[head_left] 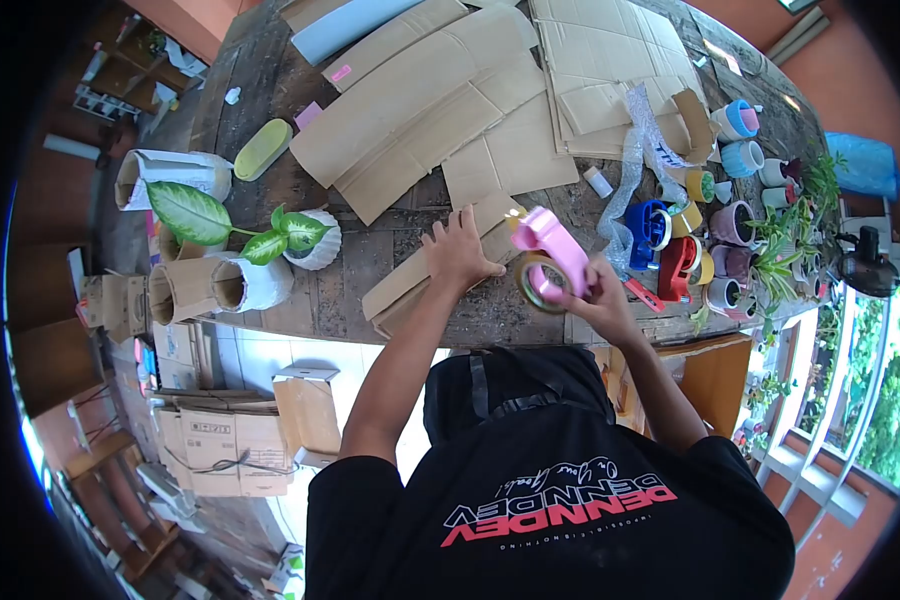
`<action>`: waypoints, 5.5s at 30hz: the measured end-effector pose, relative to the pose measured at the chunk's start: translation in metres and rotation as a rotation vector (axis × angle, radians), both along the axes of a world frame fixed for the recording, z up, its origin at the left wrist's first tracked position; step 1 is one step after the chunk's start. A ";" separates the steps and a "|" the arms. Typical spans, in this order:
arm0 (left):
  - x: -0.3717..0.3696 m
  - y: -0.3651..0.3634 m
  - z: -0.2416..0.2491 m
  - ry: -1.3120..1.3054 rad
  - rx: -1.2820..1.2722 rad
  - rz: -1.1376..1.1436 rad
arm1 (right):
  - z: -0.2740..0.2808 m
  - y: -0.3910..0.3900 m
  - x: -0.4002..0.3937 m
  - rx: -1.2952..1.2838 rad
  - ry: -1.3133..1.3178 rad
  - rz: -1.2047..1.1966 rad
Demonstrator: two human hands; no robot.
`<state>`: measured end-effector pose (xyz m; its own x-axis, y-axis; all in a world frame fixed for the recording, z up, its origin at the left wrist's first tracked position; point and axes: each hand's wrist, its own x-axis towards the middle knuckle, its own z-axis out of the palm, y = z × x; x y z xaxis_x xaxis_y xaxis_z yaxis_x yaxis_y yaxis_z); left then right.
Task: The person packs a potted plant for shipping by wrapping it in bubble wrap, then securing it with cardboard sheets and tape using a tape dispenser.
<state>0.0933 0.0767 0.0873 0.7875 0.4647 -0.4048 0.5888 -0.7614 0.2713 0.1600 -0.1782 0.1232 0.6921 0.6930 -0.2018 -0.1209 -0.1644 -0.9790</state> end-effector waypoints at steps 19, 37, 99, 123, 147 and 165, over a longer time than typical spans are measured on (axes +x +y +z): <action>-0.020 0.015 -0.014 -0.386 -0.114 -0.065 | 0.000 0.059 -0.008 -0.323 -0.559 0.128; -0.015 0.016 -0.014 -0.406 -0.150 -0.046 | -0.027 0.035 -0.021 -0.265 -0.566 0.097; -0.010 0.047 -0.009 -0.214 -0.252 -0.121 | -0.003 0.025 -0.015 -0.438 -0.530 0.296; 0.011 0.034 0.024 0.026 -0.120 -0.059 | -0.039 -0.001 -0.012 -0.405 -0.552 0.320; -0.025 0.007 -0.022 -0.275 0.322 0.171 | 0.004 0.117 0.020 -0.306 -0.669 0.347; 0.000 0.051 0.018 0.043 0.068 0.080 | -0.018 0.033 0.003 -0.355 -0.536 0.360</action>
<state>0.0934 0.1275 0.1053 0.7291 0.5531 -0.4031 0.6587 -0.7269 0.1941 0.1633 -0.1452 0.1049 0.5011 0.8516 -0.1541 0.4807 -0.4220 -0.7687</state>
